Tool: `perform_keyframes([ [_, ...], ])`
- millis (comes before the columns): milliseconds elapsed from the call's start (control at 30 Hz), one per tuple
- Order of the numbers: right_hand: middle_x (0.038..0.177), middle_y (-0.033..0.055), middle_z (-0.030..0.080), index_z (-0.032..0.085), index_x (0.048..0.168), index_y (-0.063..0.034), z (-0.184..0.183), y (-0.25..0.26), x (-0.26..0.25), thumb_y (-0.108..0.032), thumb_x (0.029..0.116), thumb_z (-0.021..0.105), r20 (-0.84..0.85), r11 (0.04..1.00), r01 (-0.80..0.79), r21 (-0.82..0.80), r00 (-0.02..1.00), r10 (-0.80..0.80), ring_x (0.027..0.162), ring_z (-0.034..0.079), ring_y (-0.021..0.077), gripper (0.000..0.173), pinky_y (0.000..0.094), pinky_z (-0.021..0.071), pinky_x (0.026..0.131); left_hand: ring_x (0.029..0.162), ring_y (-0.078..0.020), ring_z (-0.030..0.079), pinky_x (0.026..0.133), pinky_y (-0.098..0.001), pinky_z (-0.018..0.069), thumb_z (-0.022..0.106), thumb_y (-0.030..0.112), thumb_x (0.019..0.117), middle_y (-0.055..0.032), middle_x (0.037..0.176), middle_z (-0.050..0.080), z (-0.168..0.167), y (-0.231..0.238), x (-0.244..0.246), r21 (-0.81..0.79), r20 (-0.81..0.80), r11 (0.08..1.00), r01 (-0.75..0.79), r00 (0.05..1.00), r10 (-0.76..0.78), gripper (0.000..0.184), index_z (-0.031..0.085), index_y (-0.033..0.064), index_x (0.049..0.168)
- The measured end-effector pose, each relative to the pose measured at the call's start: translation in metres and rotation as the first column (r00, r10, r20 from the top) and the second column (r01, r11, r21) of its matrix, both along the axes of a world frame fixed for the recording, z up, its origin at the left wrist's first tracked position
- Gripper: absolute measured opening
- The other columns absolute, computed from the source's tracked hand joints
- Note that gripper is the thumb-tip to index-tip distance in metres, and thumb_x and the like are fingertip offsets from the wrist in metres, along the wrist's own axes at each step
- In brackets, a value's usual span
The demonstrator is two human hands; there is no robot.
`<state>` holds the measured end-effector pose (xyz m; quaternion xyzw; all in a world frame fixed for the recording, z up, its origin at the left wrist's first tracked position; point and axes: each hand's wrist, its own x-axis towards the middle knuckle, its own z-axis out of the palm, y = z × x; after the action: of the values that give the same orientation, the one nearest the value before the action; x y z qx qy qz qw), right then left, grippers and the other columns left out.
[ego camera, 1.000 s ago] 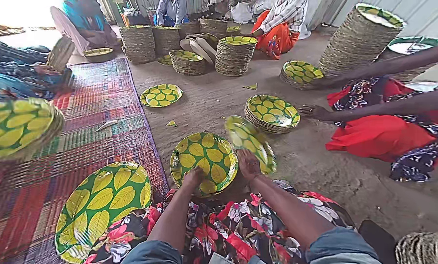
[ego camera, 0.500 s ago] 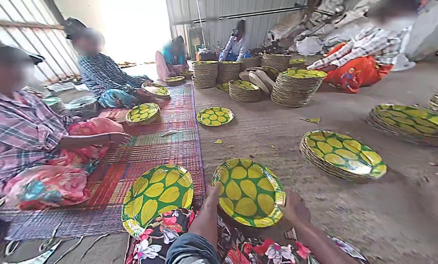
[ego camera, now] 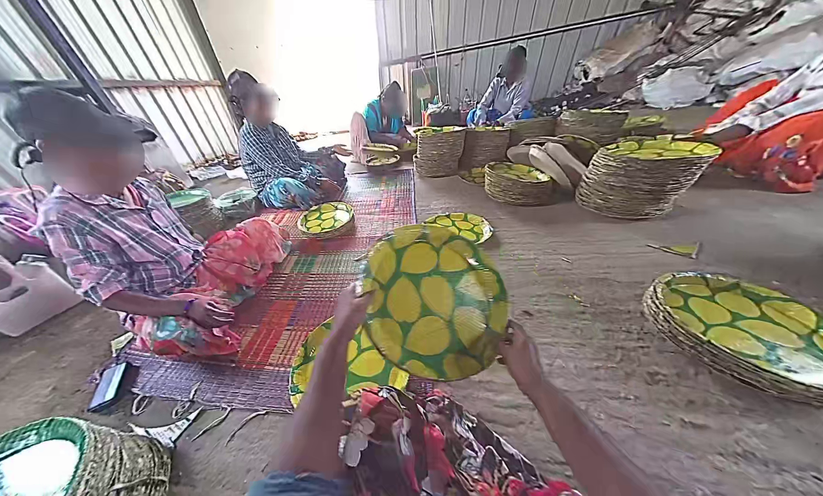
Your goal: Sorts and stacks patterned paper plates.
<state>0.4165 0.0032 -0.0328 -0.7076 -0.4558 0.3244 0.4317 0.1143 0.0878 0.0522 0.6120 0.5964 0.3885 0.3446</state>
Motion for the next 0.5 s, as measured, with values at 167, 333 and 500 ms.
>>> perform_keyframes([
  [167,0.149,0.0286,0.051,0.038,0.156,0.0014,-0.047,0.052,-0.114,-0.029,0.1057,0.059,0.116,0.955,-0.159,-0.25,0.974,0.192,0.137,0.053,0.0412,0.062,0.054,0.0425,0.113,0.152,-0.0459,0.027,0.124,-0.0571,0.0249,0.068,0.034,0.0996,-0.034,0.162,0.027,-0.102,-0.032,-0.138,-0.136,-0.175,0.941,-0.311,0.942,0.286,0.084,0.024,-0.0069,0.159],
  [333,0.149,0.0308,0.05,0.029,0.158,0.0052,-0.09,0.058,-0.15,-0.037,0.1056,0.058,-0.017,0.843,-0.274,-0.462,0.954,0.301,0.14,0.051,0.0408,0.073,0.0539,0.0396,0.116,0.151,-0.0446,0.029,0.12,-0.0594,0.0304,0.052,0.032,0.1078,-0.0309,0.166,0.018,-0.22,-0.112,-0.139,-0.348,0.253,0.814,-0.465,0.789,0.559,0.08,0.004,0.0017,0.164],
  [500,0.141,0.03,0.056,0.044,0.148,0.0057,-0.082,0.055,-0.167,-0.03,0.1049,0.061,-0.192,0.776,-0.425,-0.467,0.905,0.38,0.133,0.055,0.0391,0.059,0.0532,0.0419,0.112,0.113,-0.0201,0.058,0.098,-0.0342,0.0494,0.029,0.018,0.113,-0.0248,0.136,0.05,-0.209,-0.159,-0.105,-0.392,0.525,0.782,-0.485,0.58,0.623,0.047,0.026,-0.0084,0.152],
])
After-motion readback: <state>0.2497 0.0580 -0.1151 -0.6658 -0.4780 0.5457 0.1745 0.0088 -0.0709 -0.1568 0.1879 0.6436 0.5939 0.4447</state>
